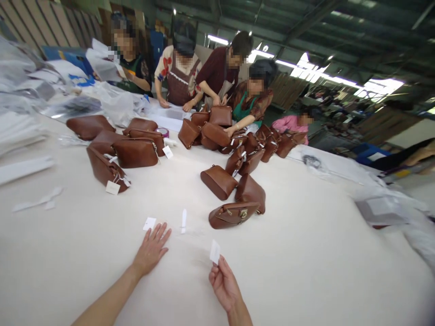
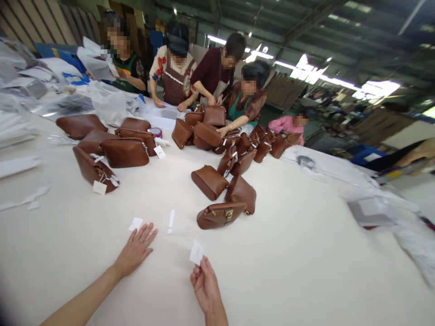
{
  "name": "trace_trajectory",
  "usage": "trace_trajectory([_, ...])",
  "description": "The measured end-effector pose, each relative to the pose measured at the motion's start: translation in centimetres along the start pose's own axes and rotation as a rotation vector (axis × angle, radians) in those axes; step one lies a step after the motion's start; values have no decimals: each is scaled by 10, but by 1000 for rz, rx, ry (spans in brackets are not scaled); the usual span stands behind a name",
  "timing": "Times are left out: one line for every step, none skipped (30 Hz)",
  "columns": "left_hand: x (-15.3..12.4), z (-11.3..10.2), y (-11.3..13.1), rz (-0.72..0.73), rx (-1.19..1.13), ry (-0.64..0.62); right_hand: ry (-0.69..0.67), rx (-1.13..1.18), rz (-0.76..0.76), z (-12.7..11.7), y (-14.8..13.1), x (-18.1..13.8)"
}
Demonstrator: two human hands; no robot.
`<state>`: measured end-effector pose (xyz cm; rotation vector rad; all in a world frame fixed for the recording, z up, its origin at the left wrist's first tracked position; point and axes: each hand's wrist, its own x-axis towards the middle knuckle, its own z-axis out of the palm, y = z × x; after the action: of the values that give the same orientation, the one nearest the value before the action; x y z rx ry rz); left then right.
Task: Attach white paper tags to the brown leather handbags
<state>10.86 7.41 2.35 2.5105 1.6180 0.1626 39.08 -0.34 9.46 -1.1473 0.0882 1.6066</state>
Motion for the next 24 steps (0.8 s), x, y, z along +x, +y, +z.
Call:
trace_trajectory([7, -7, 0, -13, -11, -36, 5, 24, -11, -1, -3, -3])
trace_trajectory([14, -16, 0, -40, -32, -86, 11, 48, -22, -2, -6, -7])
trace_trajectory([23, -25, -1, -75, -62, -145, 16, 70, -33, -3, -11, -10])
trace_trajectory([31, -35, -3, -111, -94, -199, 20, 85, -45, -5, -16, -14])
trace_trajectory([40, -46, -5, -143, -124, -241, 25, 92, -58, -8, -22, -17])
trace_trajectory([48, -57, -8, -170, -150, -269, 29, 88, -73, -13, -29, -20])
trace_trajectory([55, -67, -12, -195, -167, -282, 30, 74, -87, -19, -36, -22])
trace_trajectory([61, -76, -16, -223, -172, -279, 30, 58, -100, -27, -43, -24])
trace_trajectory([67, -85, -18, -253, -169, -265, 26, 40, -108, -36, -51, -25])
trace_trajectory([73, -94, -18, -284, -167, -244, 18, 25, -114, -46, -58, -25])
trace_trajectory([78, -101, -15, -306, -169, -217, 8, 16, -118, -56, -64, -24])
trace_trajectory([84, -108, -8, -309, -179, -187, -2, 14, -123, -66, -69, -23])
trace_trajectory([90, -114, 4, -292, -198, -159, -10, 22, -131, -75, -73, -22])
trace_trajectory([98, -119, 19, -255, -223, -134, -13, 38, -140, -83, -77, -21])
trace_trajectory([107, -124, 39, -198, -255, -113, -13, 58, -150, -88, -79, -20])
trace_trajectory([117, -128, 62, -136, -282, -100, -10, 80, -161, -92, -82, -19])
trace_trajectory([128, -131, 87, -70, -305, -86, -5, 97, -170, -95, -84, -18])
trace_trajectory([140, -134, 112, 1, -324, -74, -2, 104, -172, -96, -85, -17])
trace_trajectory([153, -136, 137, 49, -327, -68, 1, 104, -171, -96, -87, -17])
trace_trajectory([165, -138, 159, 85, -324, -61, 3, 99, -168, -96, -88, -17])
trace_trajectory([178, -139, 179, 110, -310, -58, 7, 94, -163, -96, -89, -17])
trace_trajectory([190, -140, 196, 124, -288, -64, 11, 91, -156, -97, -90, -18])
trace_trajectory([201, -140, 209, 132, -261, -80, 17, 94, -151, -98, -90, -19])
trace_trajectory([211, -139, 219, 133, -232, -109, 25, 103, -148, -99, -90, -21])
